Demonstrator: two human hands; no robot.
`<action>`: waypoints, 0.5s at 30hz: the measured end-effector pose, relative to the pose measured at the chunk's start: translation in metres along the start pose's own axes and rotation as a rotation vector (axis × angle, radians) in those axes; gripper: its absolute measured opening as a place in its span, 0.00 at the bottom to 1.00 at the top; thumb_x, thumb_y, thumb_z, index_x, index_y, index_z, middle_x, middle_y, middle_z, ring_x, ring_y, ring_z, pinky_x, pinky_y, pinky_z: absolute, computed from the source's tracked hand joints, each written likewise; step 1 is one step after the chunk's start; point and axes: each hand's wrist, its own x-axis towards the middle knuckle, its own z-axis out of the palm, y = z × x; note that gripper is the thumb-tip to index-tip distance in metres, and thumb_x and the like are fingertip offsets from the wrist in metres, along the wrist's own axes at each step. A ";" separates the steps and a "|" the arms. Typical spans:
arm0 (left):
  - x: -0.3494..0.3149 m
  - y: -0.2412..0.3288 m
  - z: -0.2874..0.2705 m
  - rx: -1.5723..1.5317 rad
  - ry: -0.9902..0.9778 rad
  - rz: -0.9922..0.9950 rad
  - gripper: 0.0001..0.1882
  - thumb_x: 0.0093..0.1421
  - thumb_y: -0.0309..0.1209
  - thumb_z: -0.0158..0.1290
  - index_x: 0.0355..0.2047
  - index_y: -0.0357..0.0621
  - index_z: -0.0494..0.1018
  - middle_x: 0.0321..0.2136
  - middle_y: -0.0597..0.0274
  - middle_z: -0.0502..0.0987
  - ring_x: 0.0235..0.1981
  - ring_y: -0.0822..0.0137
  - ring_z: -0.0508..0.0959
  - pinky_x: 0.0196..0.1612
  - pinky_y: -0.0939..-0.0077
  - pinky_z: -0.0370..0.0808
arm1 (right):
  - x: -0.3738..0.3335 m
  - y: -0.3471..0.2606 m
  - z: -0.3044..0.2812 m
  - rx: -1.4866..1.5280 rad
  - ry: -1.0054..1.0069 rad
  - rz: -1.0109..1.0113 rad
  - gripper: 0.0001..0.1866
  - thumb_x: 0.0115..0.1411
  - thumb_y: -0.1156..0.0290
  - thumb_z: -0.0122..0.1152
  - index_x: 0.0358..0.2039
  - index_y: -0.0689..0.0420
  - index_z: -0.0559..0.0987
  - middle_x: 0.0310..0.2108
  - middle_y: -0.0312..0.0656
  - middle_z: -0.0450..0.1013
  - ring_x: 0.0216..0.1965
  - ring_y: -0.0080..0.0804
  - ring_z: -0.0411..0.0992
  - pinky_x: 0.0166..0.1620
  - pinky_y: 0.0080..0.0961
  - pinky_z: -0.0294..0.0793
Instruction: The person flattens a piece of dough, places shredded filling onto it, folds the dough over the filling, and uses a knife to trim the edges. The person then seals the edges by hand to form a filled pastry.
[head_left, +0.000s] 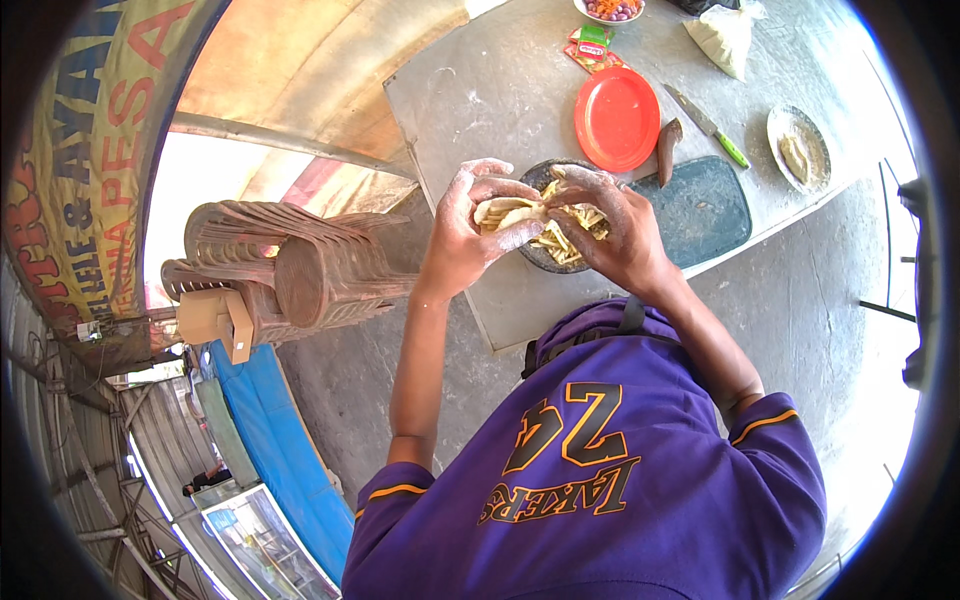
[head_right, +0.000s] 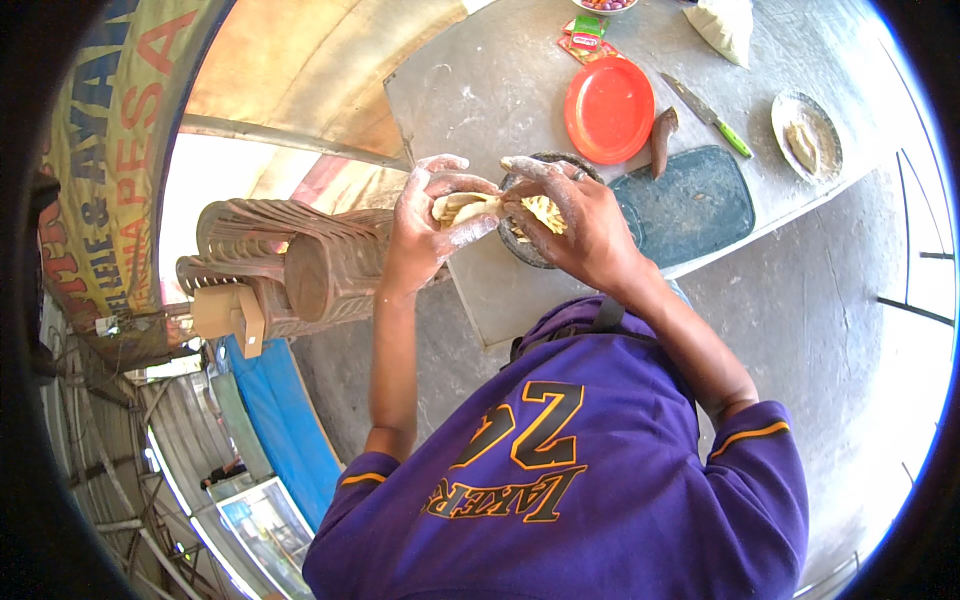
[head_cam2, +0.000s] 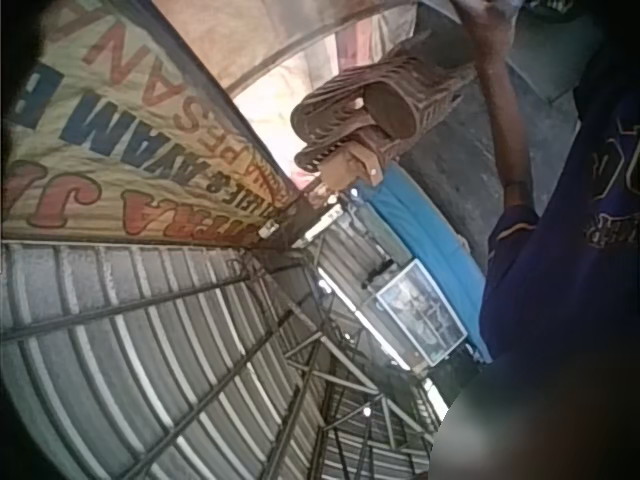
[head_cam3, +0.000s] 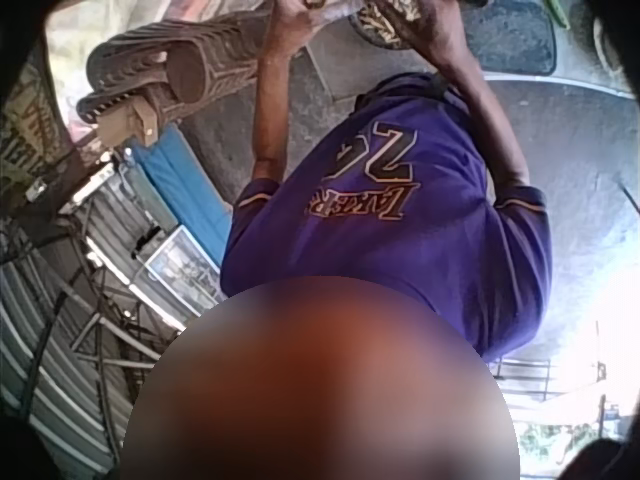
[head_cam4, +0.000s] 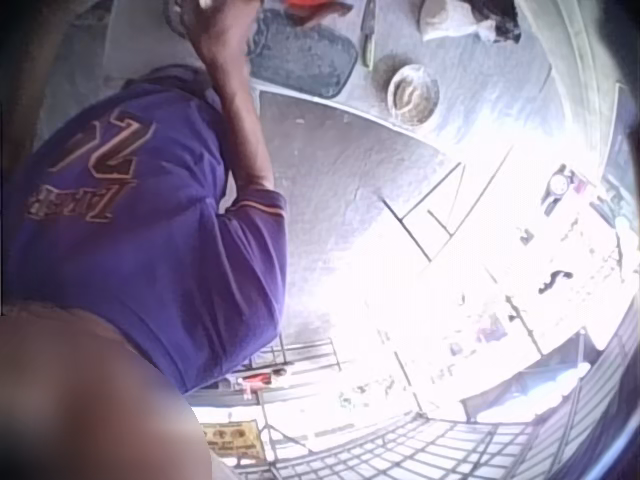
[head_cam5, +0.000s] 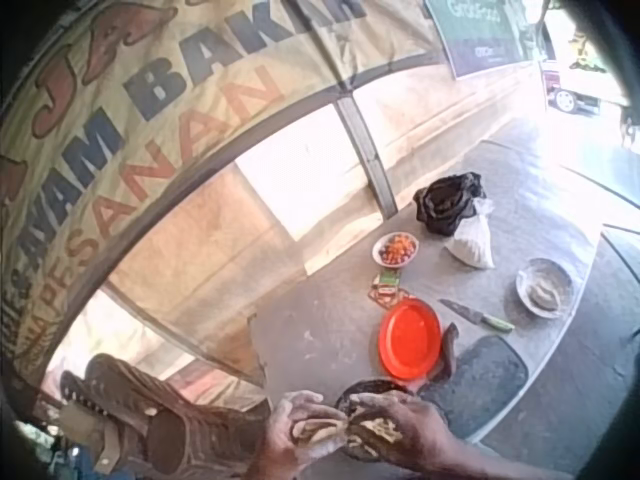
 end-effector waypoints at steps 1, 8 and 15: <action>0.000 0.000 -0.001 0.026 -0.007 0.012 0.34 0.53 0.14 0.62 0.56 0.37 0.57 0.44 0.50 0.78 0.45 0.66 0.80 0.50 0.74 0.78 | 0.001 0.000 0.000 -0.029 0.025 -0.025 0.32 0.54 0.73 0.70 0.60 0.56 0.70 0.41 0.44 0.81 0.43 0.45 0.78 0.49 0.37 0.76; -0.001 0.005 0.002 -0.052 0.027 -0.045 0.37 0.52 0.13 0.63 0.57 0.40 0.55 0.43 0.46 0.78 0.45 0.64 0.80 0.49 0.72 0.80 | 0.005 -0.004 -0.006 -0.007 -0.021 0.000 0.36 0.55 0.73 0.71 0.62 0.60 0.66 0.45 0.44 0.81 0.50 0.38 0.78 0.52 0.31 0.76; -0.003 0.005 0.006 0.101 -0.026 0.006 0.40 0.50 0.14 0.65 0.59 0.39 0.55 0.44 0.51 0.77 0.47 0.66 0.79 0.49 0.73 0.79 | 0.004 -0.006 -0.004 0.241 -0.052 0.254 0.36 0.54 0.74 0.73 0.61 0.61 0.66 0.39 0.43 0.81 0.46 0.30 0.80 0.49 0.28 0.78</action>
